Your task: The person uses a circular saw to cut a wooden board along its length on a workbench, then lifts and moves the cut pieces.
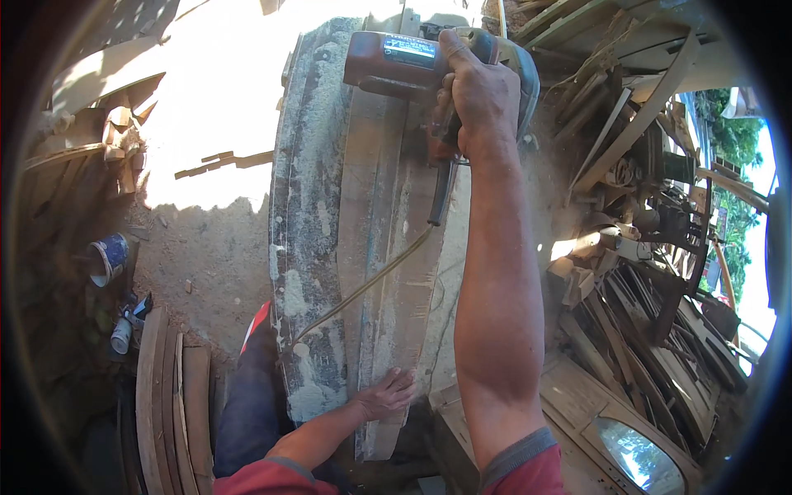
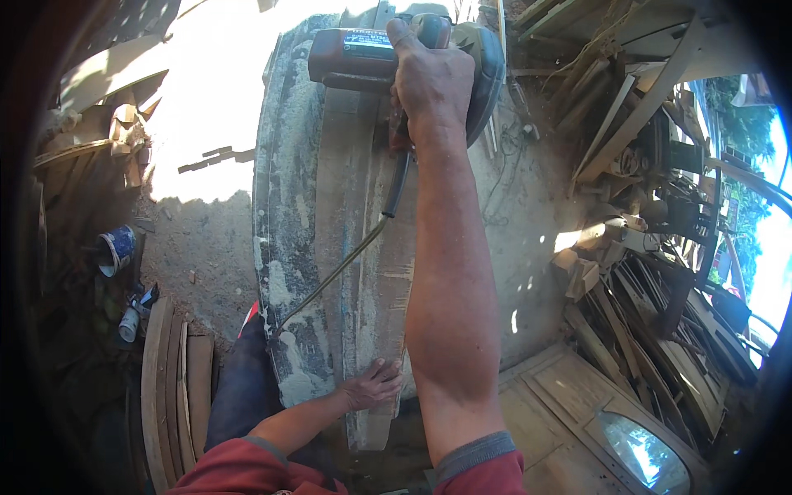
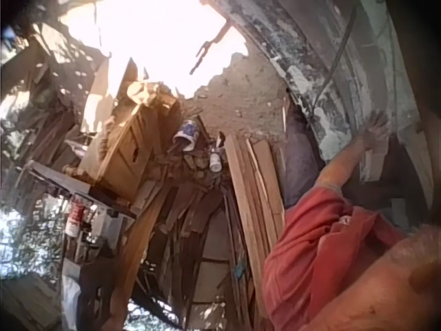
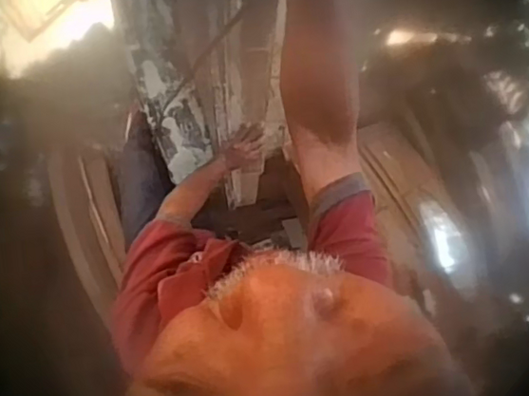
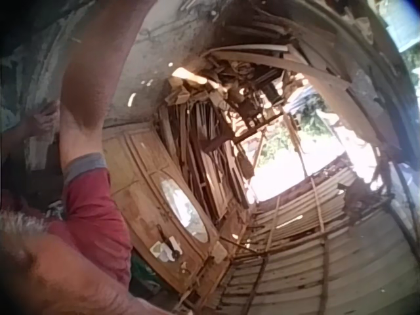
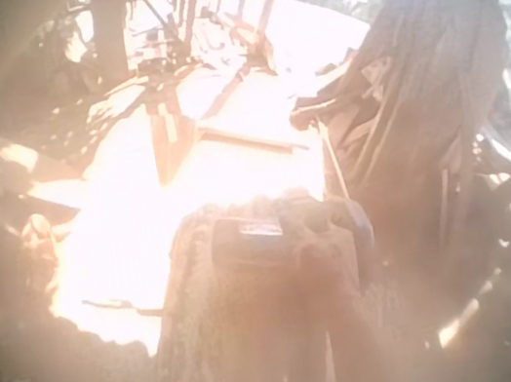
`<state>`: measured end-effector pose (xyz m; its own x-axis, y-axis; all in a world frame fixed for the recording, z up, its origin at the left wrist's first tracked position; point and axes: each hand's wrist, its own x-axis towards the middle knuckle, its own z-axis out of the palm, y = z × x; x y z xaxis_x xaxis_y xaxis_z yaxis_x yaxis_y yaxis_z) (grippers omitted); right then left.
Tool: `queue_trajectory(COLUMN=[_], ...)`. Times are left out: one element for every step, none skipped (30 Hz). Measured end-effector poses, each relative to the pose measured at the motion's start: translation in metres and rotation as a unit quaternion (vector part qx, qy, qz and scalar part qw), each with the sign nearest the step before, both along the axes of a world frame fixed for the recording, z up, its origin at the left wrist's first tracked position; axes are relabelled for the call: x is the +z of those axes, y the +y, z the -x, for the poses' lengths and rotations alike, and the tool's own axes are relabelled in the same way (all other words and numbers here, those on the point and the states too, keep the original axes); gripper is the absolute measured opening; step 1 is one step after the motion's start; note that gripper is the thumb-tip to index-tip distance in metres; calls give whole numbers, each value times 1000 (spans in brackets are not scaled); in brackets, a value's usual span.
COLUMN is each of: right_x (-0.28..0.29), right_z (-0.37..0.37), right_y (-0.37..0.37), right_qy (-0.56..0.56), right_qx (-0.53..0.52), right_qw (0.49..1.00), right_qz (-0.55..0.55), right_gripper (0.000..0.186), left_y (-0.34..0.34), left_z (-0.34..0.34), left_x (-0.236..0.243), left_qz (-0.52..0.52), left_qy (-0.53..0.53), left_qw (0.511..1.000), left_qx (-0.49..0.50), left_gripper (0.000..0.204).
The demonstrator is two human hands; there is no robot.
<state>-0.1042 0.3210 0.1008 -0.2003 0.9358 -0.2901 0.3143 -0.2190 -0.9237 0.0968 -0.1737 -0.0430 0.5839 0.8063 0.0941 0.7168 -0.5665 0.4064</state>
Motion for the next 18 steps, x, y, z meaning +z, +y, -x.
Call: queue_trajectory(right_x=[13,29,34,38,35,31,26,22,22,21,21,22,23,26,29,32,36,39], right_z=[5,7,7,7,7,7,7,8,10,14,16,20,24,25,27,29,31,34], right_y=[-7,-14,-14,-14,-9,-5,-2,1,3,4,5,7,8,9,9,9,9,9], right_qy=[23,47,52,56,44,37,30,21,8,-8,-25,-39,-53,-69,-84,-99,-115,-130], right_qx=[14,28,33,39,39,35,31,28,25,24,24,25,25,24,25,28,30,32], right_qw=[999,997,996,995,996,998,999,999,1000,1000,999,999,998,997,995,993,991,989], right_qz=[27,54,62,70,62,47,33,21,10,0,-10,-19,-28,-36,-42,-49,-54,-58], right_gripper=[37,38,39,39,39,39,38,38,39,40,41,42,43,44,45,46,48,49], left_y=[-1,-3,-2,-1,-1,0,0,0,1,1,2,2,4,3,5,5,5,6], left_z=[0,0,0,1,2,2,2,3,3,4,4,5,4,5,5,6,6,7], left_x=[-2,-4,-4,-3,-2,-2,-2,-1,-1,0,0,1,1,2,2,3,3,4], left_qz=[4,5,4,1,1,-1,0,4,8,15,18,21,21,21,22,24,26,26], left_qy=[-4,-4,-6,-2,0,1,1,-1,-4,-10,-12,-14,-12,-15,-16,-22,-28,-23], left_qw=[1000,1000,1000,1000,1000,1000,1000,1000,1000,1000,1000,1000,1000,1000,1000,999,999,999], left_qx=[4,7,7,6,6,5,3,2,1,0,-3,-5,-8,-8,-6,-1,4,-1], left_gripper=[35,35,35,36,36,36,36,36,36,35,35,35,35,35,35,35,35,35])
